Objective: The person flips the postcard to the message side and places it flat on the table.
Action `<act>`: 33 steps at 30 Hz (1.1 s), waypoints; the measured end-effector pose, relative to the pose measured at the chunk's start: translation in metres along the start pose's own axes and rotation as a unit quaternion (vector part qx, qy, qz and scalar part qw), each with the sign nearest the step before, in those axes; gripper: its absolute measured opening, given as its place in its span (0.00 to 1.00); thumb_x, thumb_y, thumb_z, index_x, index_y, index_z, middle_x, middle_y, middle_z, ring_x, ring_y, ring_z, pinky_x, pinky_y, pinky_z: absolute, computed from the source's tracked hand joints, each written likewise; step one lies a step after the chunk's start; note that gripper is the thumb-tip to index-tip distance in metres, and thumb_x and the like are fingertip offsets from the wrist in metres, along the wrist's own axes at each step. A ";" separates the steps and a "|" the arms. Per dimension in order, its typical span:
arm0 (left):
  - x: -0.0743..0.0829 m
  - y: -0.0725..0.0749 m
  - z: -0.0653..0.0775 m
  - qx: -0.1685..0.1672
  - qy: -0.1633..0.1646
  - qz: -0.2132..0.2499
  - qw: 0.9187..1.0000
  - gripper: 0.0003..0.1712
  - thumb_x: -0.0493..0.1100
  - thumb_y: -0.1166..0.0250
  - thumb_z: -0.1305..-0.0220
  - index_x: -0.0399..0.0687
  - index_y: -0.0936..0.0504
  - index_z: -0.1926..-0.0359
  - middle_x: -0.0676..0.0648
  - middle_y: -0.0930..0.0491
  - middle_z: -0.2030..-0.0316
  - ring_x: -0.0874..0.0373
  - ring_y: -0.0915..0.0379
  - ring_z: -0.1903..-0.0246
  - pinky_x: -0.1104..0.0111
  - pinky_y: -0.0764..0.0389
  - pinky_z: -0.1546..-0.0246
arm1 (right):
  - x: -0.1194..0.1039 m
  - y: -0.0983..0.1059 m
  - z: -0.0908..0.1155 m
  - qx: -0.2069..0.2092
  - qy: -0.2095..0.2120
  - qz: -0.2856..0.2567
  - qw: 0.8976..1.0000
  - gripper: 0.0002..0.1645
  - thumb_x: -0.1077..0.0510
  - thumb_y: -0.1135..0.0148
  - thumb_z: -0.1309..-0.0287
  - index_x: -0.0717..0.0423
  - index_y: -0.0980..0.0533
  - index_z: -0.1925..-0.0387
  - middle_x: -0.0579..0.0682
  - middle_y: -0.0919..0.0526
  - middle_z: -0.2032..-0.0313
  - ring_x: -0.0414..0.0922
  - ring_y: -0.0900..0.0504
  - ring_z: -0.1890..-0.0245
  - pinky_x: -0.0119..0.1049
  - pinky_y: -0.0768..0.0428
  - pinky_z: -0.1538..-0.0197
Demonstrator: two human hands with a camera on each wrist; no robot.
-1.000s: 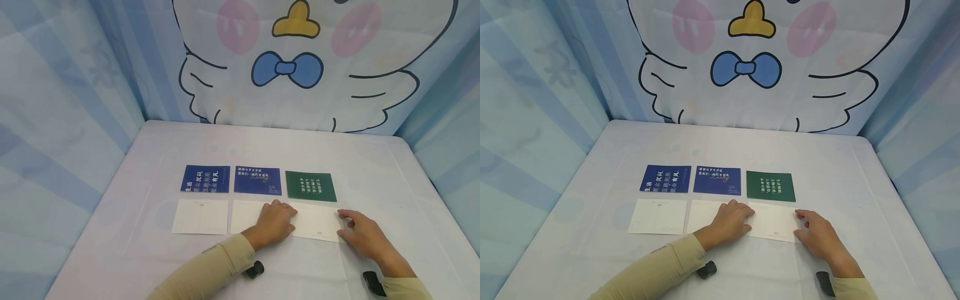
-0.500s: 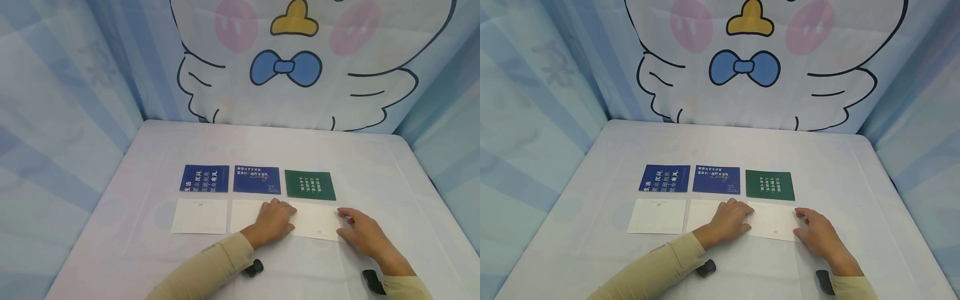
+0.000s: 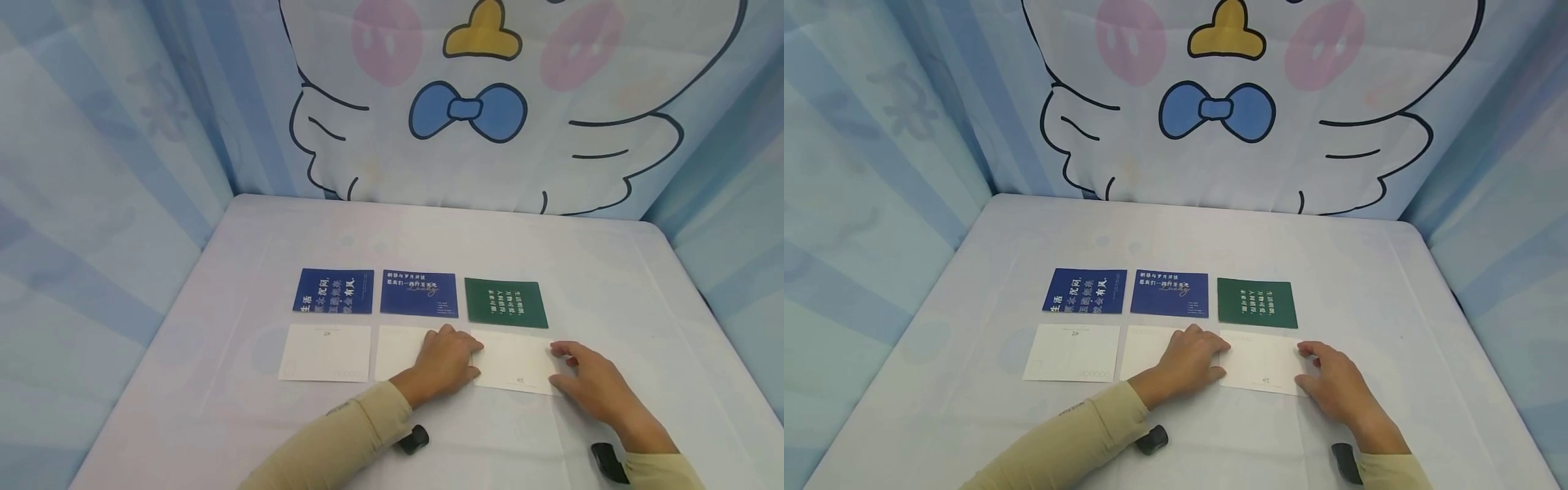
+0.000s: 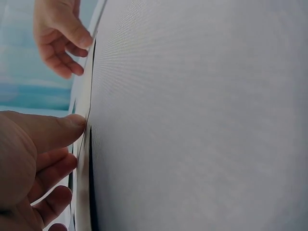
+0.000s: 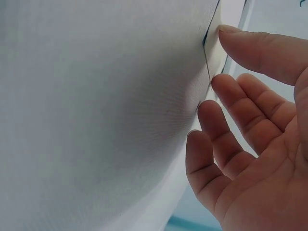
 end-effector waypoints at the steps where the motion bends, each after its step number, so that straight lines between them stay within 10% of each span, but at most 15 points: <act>1: 0.000 0.000 0.000 0.001 0.000 0.002 1.000 0.23 0.52 0.27 0.40 0.57 0.15 0.43 0.60 0.17 0.48 0.61 0.30 0.57 0.70 0.32 0.60 | 0.000 0.000 0.000 0.000 0.000 0.001 1.000 0.34 0.60 0.31 0.44 0.70 0.30 0.38 0.70 0.23 0.45 0.64 0.25 0.50 0.64 0.26 0.45; 25: -0.002 0.003 -0.001 -0.001 -0.016 0.009 1.000 0.25 0.51 0.28 0.38 0.56 0.18 0.40 0.58 0.20 0.44 0.60 0.30 0.48 0.68 0.31 0.55 | -0.004 0.004 0.003 -0.004 0.015 0.012 1.000 0.35 0.59 0.30 0.43 0.67 0.31 0.37 0.69 0.23 0.49 0.61 0.24 0.55 0.63 0.24 0.49; 33: -0.013 0.029 -0.011 0.019 -0.026 0.048 0.998 0.28 0.53 0.31 0.35 0.56 0.23 0.35 0.56 0.24 0.37 0.57 0.33 0.37 0.62 0.31 0.46 | -0.005 0.013 0.001 0.038 0.038 -0.007 0.999 0.34 0.54 0.33 0.38 0.65 0.32 0.36 0.71 0.28 0.42 0.66 0.23 0.52 0.63 0.23 0.51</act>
Point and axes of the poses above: each hand's wrist, its own z-axis away from the middle knuckle, its own y-axis out of the back of the hand, x = y × z, the point moved 2 cm from there along -z, towards the middle knuckle
